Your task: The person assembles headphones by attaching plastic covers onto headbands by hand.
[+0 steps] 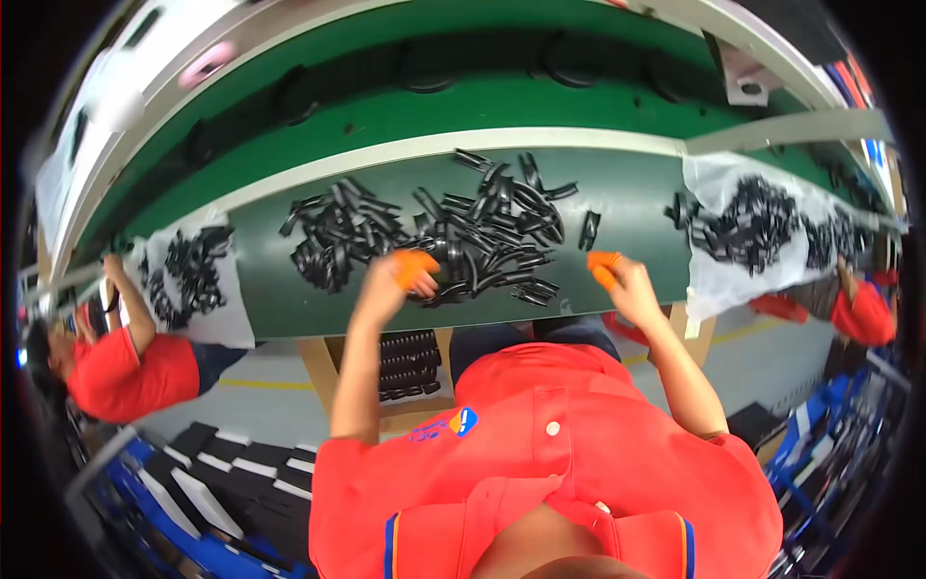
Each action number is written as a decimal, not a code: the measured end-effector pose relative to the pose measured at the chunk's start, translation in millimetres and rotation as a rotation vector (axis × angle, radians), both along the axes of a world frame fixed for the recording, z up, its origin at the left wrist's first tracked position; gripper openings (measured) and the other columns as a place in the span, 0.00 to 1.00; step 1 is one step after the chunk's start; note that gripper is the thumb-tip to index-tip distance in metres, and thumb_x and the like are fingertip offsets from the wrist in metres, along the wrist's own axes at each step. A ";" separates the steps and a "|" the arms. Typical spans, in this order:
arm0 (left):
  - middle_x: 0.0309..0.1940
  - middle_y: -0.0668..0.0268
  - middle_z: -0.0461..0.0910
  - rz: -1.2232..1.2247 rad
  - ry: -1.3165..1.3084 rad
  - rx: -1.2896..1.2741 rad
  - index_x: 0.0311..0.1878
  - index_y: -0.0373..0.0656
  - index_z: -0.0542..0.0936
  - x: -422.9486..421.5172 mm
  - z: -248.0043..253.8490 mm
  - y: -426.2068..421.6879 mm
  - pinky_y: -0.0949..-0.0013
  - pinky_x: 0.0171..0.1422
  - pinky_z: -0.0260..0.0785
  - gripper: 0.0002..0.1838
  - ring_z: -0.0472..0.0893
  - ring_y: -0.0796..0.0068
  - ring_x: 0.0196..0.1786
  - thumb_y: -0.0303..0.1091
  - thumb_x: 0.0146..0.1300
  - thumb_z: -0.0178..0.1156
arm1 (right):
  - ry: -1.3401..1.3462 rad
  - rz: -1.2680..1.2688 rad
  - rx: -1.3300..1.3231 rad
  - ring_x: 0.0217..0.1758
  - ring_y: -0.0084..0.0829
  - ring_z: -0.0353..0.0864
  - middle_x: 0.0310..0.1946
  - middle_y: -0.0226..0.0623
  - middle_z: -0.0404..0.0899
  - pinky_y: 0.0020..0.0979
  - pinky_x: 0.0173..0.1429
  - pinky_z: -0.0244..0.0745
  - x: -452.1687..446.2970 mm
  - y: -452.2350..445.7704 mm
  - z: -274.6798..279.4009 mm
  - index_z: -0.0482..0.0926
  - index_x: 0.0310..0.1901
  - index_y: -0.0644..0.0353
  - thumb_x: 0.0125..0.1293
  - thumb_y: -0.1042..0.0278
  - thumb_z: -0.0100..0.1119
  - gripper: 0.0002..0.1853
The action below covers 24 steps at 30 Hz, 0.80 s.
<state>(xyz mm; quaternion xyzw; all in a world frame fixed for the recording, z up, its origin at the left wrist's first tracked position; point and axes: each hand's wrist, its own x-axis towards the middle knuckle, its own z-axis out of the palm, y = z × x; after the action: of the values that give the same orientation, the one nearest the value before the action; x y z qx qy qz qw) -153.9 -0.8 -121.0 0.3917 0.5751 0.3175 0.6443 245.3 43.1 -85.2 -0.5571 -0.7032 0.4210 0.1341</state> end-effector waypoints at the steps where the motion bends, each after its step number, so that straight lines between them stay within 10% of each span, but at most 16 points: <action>1: 0.29 0.57 0.84 -0.122 -0.169 -0.105 0.45 0.33 0.81 36.9 -4.3 -17.8 0.71 0.38 0.77 0.14 0.83 0.71 0.29 0.28 0.69 0.46 | -0.011 -0.037 -0.034 0.45 0.39 0.84 0.42 0.46 0.83 0.32 0.53 0.75 11.9 -14.0 -14.1 0.80 0.50 0.67 0.64 0.77 0.57 0.13; 8: 0.48 0.61 0.82 -0.297 -0.319 -0.299 0.54 0.36 0.79 229.6 -133.3 -128.5 0.71 0.59 0.70 0.15 0.80 0.73 0.51 0.36 0.72 0.52 | -0.247 0.043 0.294 0.62 0.51 0.71 0.58 0.51 0.72 0.44 0.64 0.68 66.5 -18.9 -72.0 0.75 0.57 0.64 0.57 0.75 0.63 0.24; 12: 0.48 0.54 0.82 -0.432 0.192 -0.283 0.53 0.42 0.81 310.5 -243.1 -150.1 0.62 0.55 0.72 0.16 0.82 0.64 0.51 0.39 0.69 0.53 | -0.327 0.278 0.324 0.63 0.56 0.68 0.60 0.52 0.69 0.53 0.66 0.63 98.0 16.7 -115.3 0.73 0.56 0.62 0.46 0.63 0.68 0.32; 14: 0.53 0.54 0.81 -0.378 0.506 0.163 0.53 0.39 0.80 349.3 -334.7 -174.4 0.59 0.57 0.70 0.17 0.78 0.54 0.55 0.41 0.69 0.55 | -0.390 0.328 0.246 0.67 0.50 0.66 0.63 0.48 0.69 0.55 0.69 0.59 113.5 9.4 -142.5 0.74 0.58 0.56 0.50 0.54 0.65 0.32; 24: 0.53 0.54 0.81 -0.281 0.716 0.050 0.53 0.39 0.80 332.1 -408.3 -192.6 0.59 0.58 0.70 0.17 0.79 0.54 0.55 0.41 0.69 0.56 | -0.367 0.276 0.383 0.74 0.44 0.60 0.69 0.43 0.65 0.49 0.76 0.51 126.7 1.6 -155.8 0.72 0.64 0.50 0.58 0.48 0.62 0.33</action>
<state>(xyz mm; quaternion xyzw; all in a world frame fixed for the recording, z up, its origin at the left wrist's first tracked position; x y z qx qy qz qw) 178.1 -193.4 -529.3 0.5683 0.6965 0.0832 0.4300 372.1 44.7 -241.0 -0.4875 -0.8514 0.1870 0.0488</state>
